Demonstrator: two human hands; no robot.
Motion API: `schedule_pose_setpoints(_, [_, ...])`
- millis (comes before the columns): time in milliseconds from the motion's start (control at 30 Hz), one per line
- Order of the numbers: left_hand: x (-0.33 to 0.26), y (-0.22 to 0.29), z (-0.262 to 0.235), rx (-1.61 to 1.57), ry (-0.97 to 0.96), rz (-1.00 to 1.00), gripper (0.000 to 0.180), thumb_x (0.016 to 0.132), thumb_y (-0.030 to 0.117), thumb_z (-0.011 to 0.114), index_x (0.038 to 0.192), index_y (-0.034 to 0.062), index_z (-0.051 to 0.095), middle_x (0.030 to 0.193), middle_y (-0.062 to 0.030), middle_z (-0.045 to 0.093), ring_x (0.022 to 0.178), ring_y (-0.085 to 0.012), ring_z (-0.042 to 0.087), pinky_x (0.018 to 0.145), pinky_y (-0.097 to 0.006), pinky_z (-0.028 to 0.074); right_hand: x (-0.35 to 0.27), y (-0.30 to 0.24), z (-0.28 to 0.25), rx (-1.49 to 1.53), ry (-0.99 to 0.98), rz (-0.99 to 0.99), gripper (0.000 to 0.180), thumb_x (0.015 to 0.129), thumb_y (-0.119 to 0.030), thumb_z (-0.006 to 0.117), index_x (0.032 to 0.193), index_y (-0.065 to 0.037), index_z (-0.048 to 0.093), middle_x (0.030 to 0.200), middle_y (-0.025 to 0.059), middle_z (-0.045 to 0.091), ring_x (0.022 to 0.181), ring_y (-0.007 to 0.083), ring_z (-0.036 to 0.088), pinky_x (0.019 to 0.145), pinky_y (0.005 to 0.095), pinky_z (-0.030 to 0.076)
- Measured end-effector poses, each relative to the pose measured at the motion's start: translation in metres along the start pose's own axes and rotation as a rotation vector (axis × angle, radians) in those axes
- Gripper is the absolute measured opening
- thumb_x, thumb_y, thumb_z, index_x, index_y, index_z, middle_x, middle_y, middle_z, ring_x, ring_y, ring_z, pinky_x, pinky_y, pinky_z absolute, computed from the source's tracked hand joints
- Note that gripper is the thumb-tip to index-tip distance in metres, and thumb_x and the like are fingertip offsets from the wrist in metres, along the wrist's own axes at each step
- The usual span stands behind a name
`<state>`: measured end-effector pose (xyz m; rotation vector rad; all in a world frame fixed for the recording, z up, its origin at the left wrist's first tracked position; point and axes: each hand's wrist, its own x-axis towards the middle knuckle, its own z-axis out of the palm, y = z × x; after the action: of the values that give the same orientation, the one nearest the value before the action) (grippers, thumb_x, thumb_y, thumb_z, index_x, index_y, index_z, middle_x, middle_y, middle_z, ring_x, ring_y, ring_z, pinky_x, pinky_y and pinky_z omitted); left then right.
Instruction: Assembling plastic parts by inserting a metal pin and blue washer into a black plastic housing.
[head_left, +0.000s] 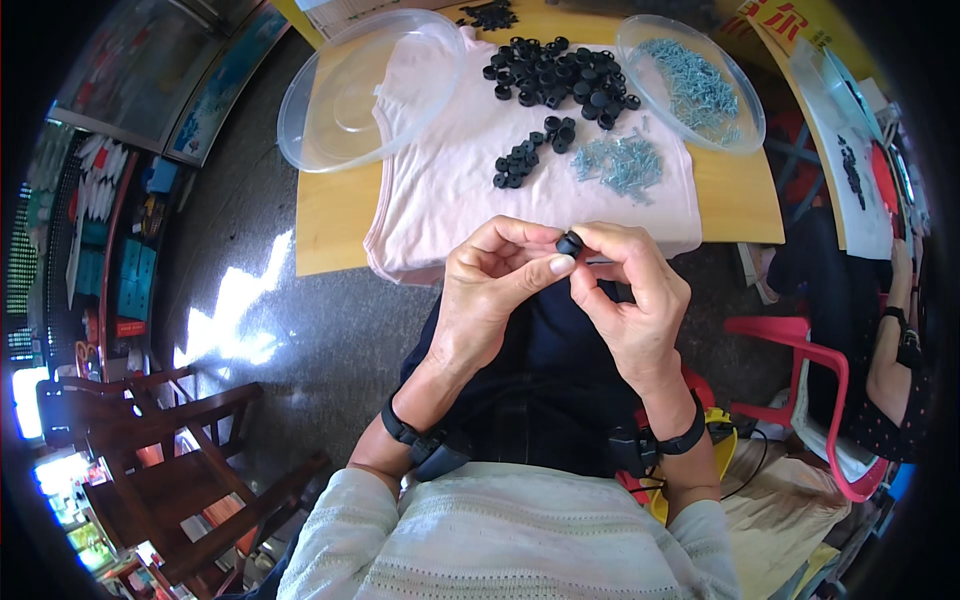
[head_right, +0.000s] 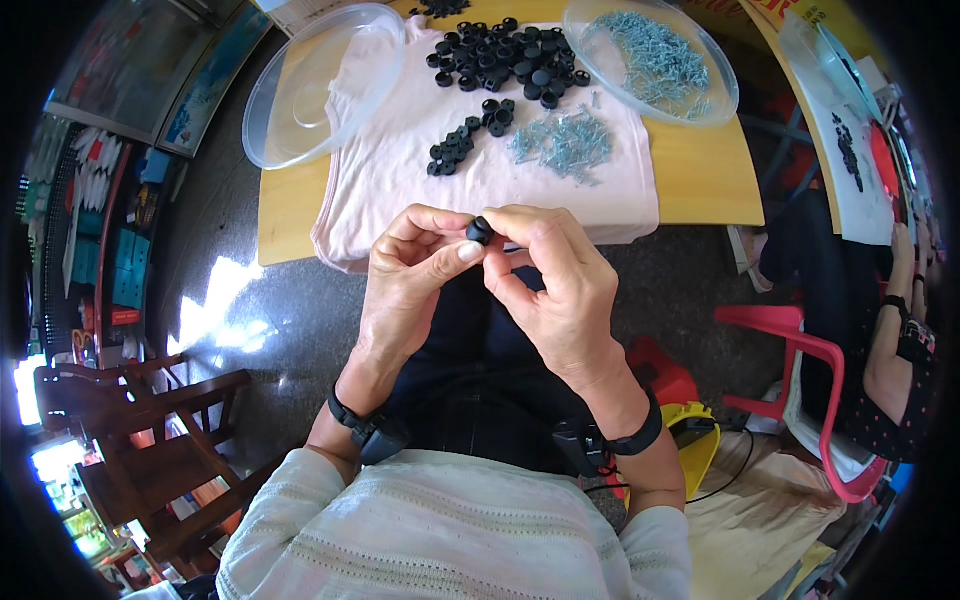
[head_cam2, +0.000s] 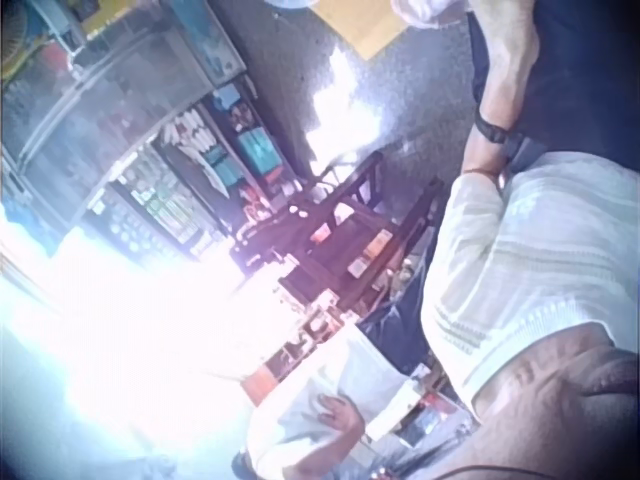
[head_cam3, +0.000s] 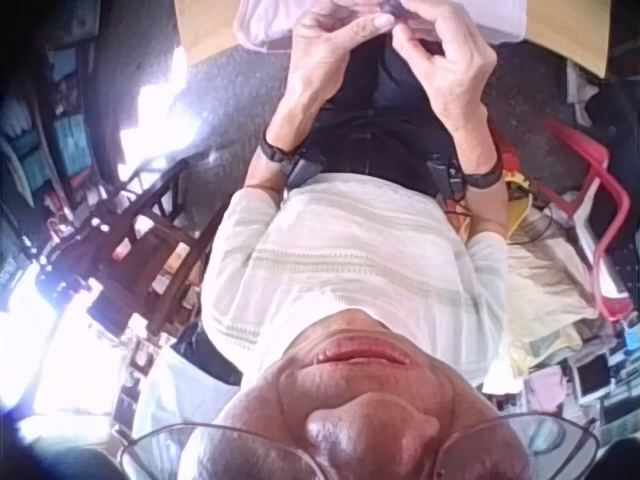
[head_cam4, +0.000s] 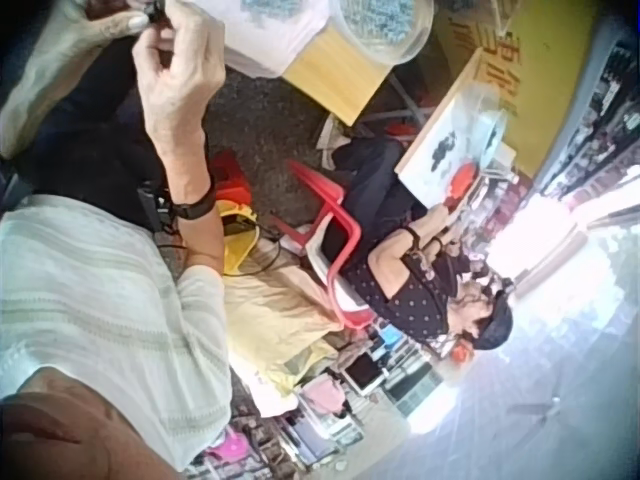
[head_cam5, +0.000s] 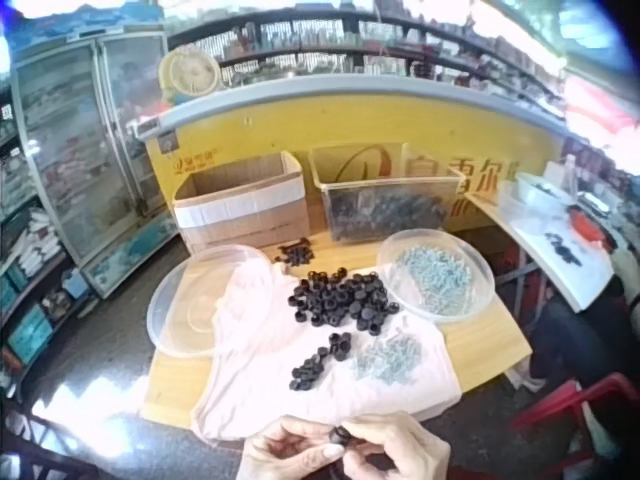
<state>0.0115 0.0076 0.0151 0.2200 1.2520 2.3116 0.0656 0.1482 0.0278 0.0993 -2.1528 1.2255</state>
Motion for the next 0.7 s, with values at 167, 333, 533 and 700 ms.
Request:
schedule_pose_setpoints(167, [0.010,0.008,0.005,0.043,-0.027,0.028,0.032,0.081,-0.002,0.071,0.110,-0.0005,0.057,0.102,-0.0091,0.065,0.094,-0.0137,0.063,0.086,-0.027,0.052,0.017,0.004,-0.008,-0.011,-0.094,-0.019,0.033,0.070,0.010,0.070,0.100,-0.002,0.063,0.096,0.0102,0.065,0.080,0.0195,0.066,0.063,0.0268,0.057])
schedule_pose_setpoints(333, [0.014,0.022,-0.010,0.520,0.063,0.250,0.030,0.082,0.000,0.070,0.111,0.0003,0.061,0.102,-0.0089,0.066,0.089,-0.0155,0.065,0.078,-0.028,0.052,0.068,0.009,-0.038,-0.155,-0.060,-0.054,0.029,0.073,0.002,0.073,0.101,-0.004,0.067,0.097,0.0079,0.067,0.081,0.0155,0.064,0.058,0.0239,0.051])
schedule_pose_setpoints(533, [0.044,0.046,-0.009,1.133,0.130,0.457,0.017,0.079,0.002,0.071,0.095,0.0035,0.068,0.096,-0.0069,0.068,0.077,-0.0157,0.062,0.067,-0.027,0.049,0.198,0.026,-0.076,-0.305,0.222,0.073,0.032,0.090,-0.027,0.064,0.115,-0.007,0.065,0.097,0.0003,0.066,0.068,0.0044,0.052,0.062,0.0170,0.041])
schedule_pose_setpoints(700, [0.077,0.051,0.011,1.440,0.050,0.557,0.016,0.078,0.008,0.072,0.094,0.0056,0.069,0.097,-0.0041,0.067,0.087,-0.0199,0.060,0.073,-0.028,0.048,0.293,0.076,-0.095,-0.459,0.308,-0.011,0.030,0.083,-0.021,0.068,0.106,-0.001,0.065,0.091,0.0080,0.069,0.074,0.0123,0.062,0.058,0.0250,0.050])
